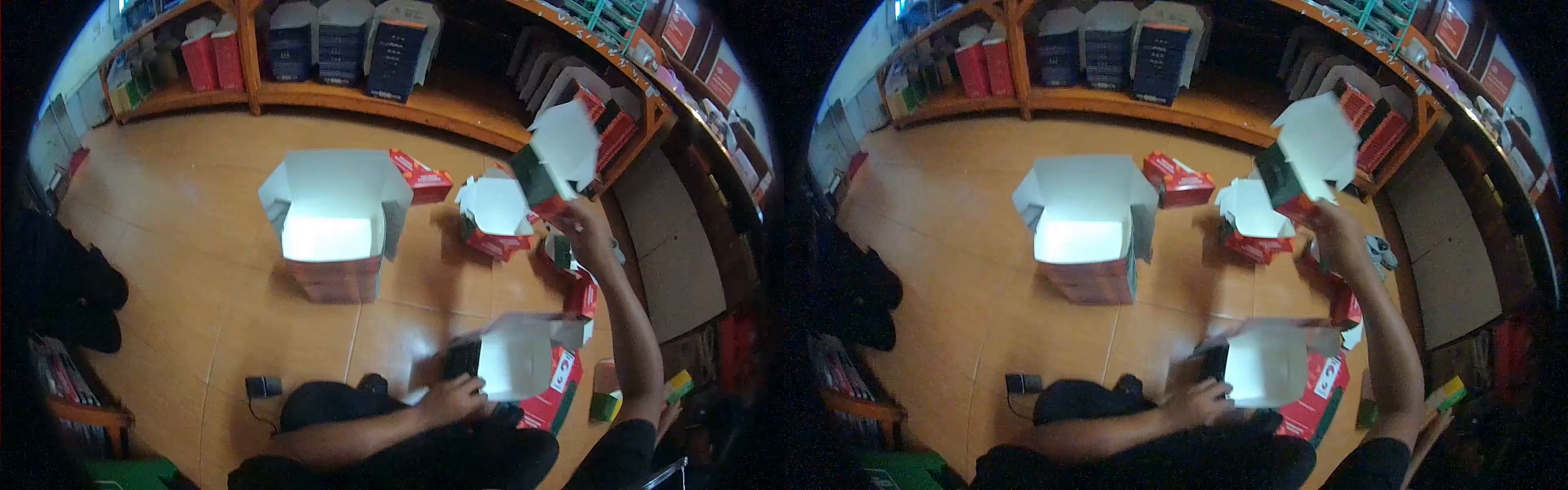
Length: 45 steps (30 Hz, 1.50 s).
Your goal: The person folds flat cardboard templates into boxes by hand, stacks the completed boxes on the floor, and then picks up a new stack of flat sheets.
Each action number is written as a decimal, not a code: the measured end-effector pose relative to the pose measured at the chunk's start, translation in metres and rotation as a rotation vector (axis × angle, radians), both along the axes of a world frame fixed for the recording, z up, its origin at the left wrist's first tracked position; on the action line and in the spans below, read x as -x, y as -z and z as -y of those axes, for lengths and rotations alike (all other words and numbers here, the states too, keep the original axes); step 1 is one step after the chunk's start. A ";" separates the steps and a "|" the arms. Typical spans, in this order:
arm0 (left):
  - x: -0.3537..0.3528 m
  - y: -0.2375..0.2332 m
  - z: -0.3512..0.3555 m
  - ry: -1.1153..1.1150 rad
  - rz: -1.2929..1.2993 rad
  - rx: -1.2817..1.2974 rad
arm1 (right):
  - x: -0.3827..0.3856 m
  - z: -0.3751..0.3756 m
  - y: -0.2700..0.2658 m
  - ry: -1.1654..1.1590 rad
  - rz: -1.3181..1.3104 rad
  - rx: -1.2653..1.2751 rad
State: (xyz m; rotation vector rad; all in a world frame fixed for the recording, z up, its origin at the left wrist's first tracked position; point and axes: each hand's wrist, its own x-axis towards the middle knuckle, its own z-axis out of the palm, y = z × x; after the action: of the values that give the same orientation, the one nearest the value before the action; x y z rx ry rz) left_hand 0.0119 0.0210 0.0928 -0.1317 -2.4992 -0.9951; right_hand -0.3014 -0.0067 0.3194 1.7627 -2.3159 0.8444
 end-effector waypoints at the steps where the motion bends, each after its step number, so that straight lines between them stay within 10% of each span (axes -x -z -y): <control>1: 0.003 0.004 0.004 -0.020 -0.032 0.040 | -0.017 -0.033 -0.014 0.002 -0.167 0.000; 3: 0.010 0.011 0.008 -0.081 -0.116 0.057 | -0.069 -0.102 -0.031 -0.001 -0.297 0.028; 5: 0.003 -0.018 0.026 -0.078 -0.055 0.344 | -0.117 -0.168 -0.010 0.130 0.211 0.079; 7: -0.002 -0.023 0.028 -0.118 -0.022 0.328 | -0.095 -0.261 0.097 0.139 -0.141 0.249; 9: 0.002 -0.010 0.022 -0.098 0.016 0.164 | -0.183 -0.212 0.033 -0.350 -0.247 0.038; 18: -0.002 -0.014 0.027 0.020 -0.034 -0.181 | -0.159 -0.185 0.108 -0.080 -0.104 -0.299; 30: 0.010 -0.019 0.046 0.062 -0.154 0.118 | -0.161 -0.180 0.105 0.003 -0.145 -0.627; 45: 0.007 -0.011 0.033 0.091 -0.189 0.149 | -0.215 -0.179 0.152 0.131 -0.290 -0.185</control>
State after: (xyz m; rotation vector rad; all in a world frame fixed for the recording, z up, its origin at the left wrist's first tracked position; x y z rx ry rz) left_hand 0.0044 -0.0125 0.1040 -0.3714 -2.4080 -0.7905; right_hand -0.0865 0.1719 0.1679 1.6461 -2.3414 0.3373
